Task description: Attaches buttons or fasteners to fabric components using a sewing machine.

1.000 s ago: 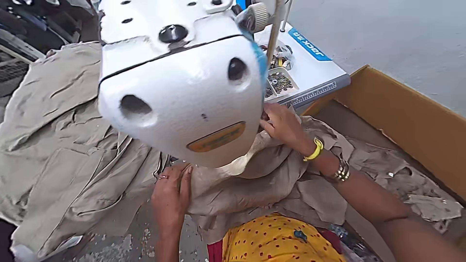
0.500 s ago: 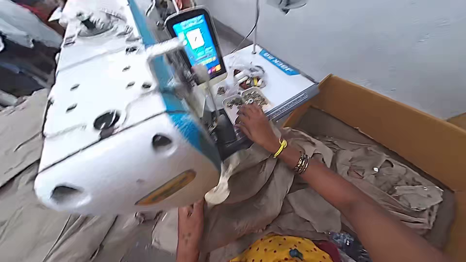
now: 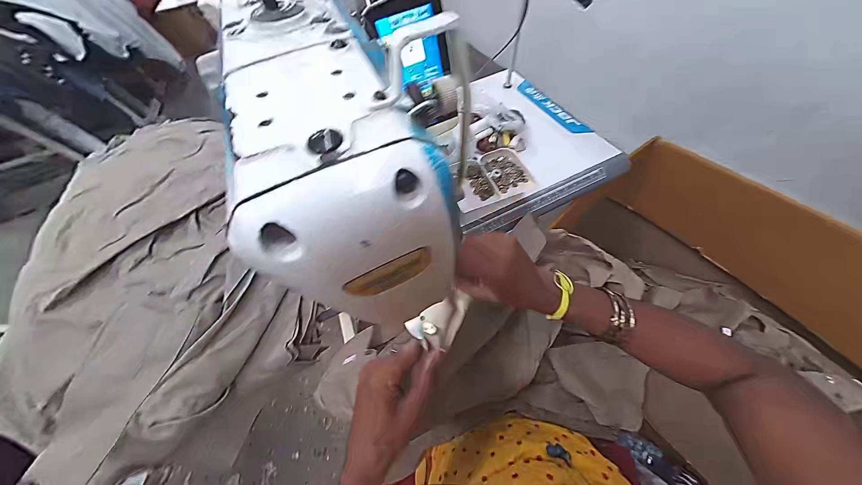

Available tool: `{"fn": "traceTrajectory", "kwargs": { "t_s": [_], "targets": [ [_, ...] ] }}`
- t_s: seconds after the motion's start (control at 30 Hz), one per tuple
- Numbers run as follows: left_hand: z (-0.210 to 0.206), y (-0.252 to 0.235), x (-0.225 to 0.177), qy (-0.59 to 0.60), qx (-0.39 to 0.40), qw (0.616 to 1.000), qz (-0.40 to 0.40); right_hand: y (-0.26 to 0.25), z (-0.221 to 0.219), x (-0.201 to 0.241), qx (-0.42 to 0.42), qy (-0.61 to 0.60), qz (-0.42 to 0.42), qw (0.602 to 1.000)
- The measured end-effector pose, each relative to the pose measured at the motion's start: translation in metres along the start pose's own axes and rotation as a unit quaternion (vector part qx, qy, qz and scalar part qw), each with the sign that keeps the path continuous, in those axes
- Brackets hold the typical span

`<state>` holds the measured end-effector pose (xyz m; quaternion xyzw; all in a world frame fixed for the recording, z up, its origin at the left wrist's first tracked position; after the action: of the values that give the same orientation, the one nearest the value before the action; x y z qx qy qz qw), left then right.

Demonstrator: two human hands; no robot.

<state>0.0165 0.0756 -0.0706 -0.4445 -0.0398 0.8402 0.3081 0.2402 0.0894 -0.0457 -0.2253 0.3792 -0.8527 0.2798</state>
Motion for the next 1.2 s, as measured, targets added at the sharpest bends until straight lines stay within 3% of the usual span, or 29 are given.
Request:
{"fn": "traceTrajectory", "kwargs": {
  "t_s": [0.07,0.13,0.2,0.23,0.3,0.43,0.53,0.63,0.77,1.03,1.13,1.2],
  "targets": [
    [0.001,0.006,-0.009,0.011,0.011,1.000,-0.021,0.000,-0.010,0.024,0.043,0.034,0.120,0.991],
    [0.000,0.009,-0.006,0.009,-0.013,1.000,-0.009,-0.007,-0.013,0.028,0.040,0.055,0.120,0.990],
    [0.003,0.012,-0.007,0.017,-0.033,0.999,-0.020,-0.007,-0.013,0.028,0.064,-0.022,0.056,0.996],
    [0.007,0.015,-0.008,0.035,-0.043,0.998,-0.023,-0.002,-0.013,0.030,0.095,-0.128,-0.003,0.987],
    [0.025,0.021,0.000,0.052,-0.073,0.996,0.008,0.007,-0.008,0.037,0.163,-0.292,-0.090,0.938],
    [0.074,0.033,0.058,-0.028,-0.143,0.981,0.130,0.016,-0.012,0.012,0.146,-0.256,-0.254,0.921],
    [0.079,0.044,0.086,-0.094,-0.135,0.967,0.196,0.005,-0.023,0.007,0.179,-0.243,-0.372,0.878],
    [0.075,0.050,0.091,-0.077,-0.138,0.963,0.217,-0.004,-0.024,0.008,0.194,-0.234,-0.394,0.867],
    [0.070,0.040,0.083,-0.051,-0.151,0.961,0.224,0.004,-0.014,-0.004,0.177,-0.295,-0.352,0.871],
    [0.063,0.022,0.080,-0.134,-0.123,0.966,0.181,0.025,-0.002,-0.025,0.120,-0.073,-0.319,0.937],
    [0.048,0.022,0.080,-0.232,-0.116,0.959,0.114,0.041,0.008,-0.067,0.115,0.047,-0.336,0.934],
    [0.032,0.018,0.075,-0.215,-0.079,0.971,0.065,0.043,0.013,-0.085,0.091,0.112,-0.316,0.938]
  ]
}}
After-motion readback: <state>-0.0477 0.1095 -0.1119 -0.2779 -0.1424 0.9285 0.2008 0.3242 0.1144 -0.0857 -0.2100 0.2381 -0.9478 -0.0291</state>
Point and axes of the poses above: each hand's wrist, its own y-axis away from the middle knuckle, its own z-axis out of the back of the hand, x = y × z, the point moved 3 cm from there along -y, towards the middle knuckle, and after that the axes turned 3 degrees about -y, right-handed, at the moved point
